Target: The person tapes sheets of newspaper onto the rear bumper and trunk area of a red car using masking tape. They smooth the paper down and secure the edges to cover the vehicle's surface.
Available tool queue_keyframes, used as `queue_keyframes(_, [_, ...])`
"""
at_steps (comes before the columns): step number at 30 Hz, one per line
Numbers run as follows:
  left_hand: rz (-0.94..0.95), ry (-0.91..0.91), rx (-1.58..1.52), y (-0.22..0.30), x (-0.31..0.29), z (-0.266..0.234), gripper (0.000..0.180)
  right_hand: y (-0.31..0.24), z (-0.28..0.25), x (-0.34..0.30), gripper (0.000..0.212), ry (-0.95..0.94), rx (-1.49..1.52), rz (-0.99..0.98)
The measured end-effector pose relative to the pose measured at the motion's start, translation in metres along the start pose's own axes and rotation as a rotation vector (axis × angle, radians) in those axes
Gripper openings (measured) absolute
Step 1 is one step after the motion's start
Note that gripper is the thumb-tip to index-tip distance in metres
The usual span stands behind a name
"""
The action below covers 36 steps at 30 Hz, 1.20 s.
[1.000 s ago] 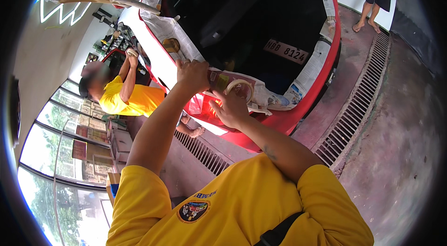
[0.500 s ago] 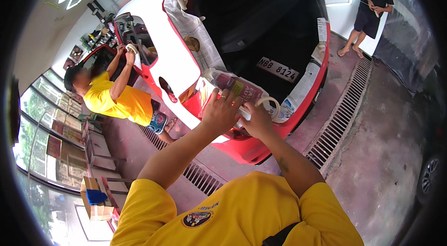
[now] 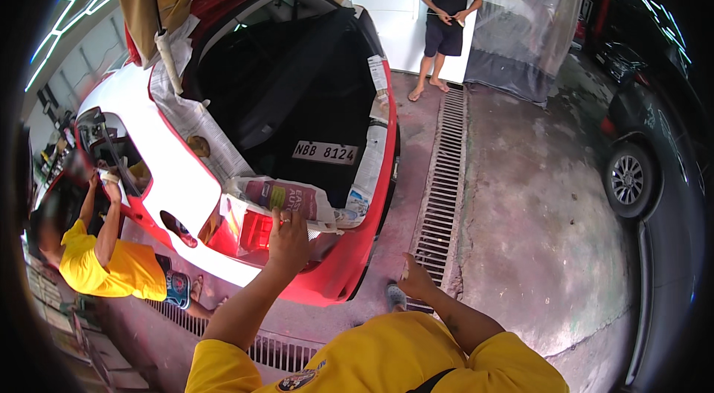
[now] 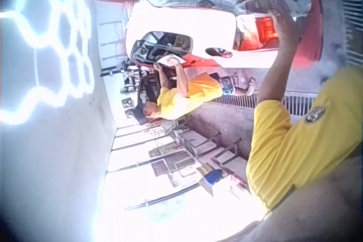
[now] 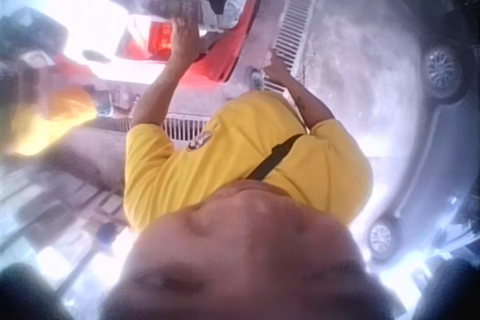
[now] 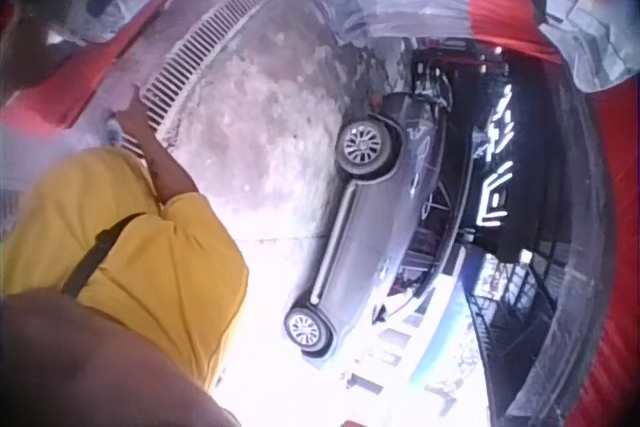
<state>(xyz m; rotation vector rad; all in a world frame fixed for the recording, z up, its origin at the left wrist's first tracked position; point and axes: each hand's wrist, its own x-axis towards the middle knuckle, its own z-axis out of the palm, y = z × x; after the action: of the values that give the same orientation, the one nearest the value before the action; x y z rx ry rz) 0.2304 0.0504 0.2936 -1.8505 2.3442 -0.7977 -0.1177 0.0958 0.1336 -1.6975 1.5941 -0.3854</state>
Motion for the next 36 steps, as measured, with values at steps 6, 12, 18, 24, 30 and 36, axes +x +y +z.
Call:
queue_keyframes(6, [0.158, 0.131, -0.448, 0.043, -0.029, -0.047, 0.055, -0.022, -0.01, -0.014, 0.068, -0.061, 0.141, -0.061])
queue_keyframes(12, [-0.378, -0.008, -1.398, 0.062, -0.074, -0.045, 0.046, -0.101, -0.014, -0.021, 0.056, -0.312, 0.731, -0.152])
queue_keyframes(18, [-0.163, 0.213, -1.043, 0.026, -0.096, -0.085, 0.058, -0.18, -0.01, -0.034, 0.049, -0.297, 0.319, -0.712])
queue_keyframes(24, [-0.324, 0.179, -1.073, 0.044, -0.149, -0.063, 0.054, -0.178, 0.024, -0.039, 0.043, -0.304, 0.05, -0.822])
queue_keyframes(30, [-0.483, 0.164, -1.176, 0.078, -0.192, -0.039, 0.046, -0.168, 0.053, -0.04, 0.041, -0.555, 0.126, -0.767])
queue_keyframes(36, [-0.682, 0.203, -1.067, 0.1, -0.216, -0.052, 0.051, -0.185, 0.04, -0.053, 0.039, -0.733, 0.095, -0.706])
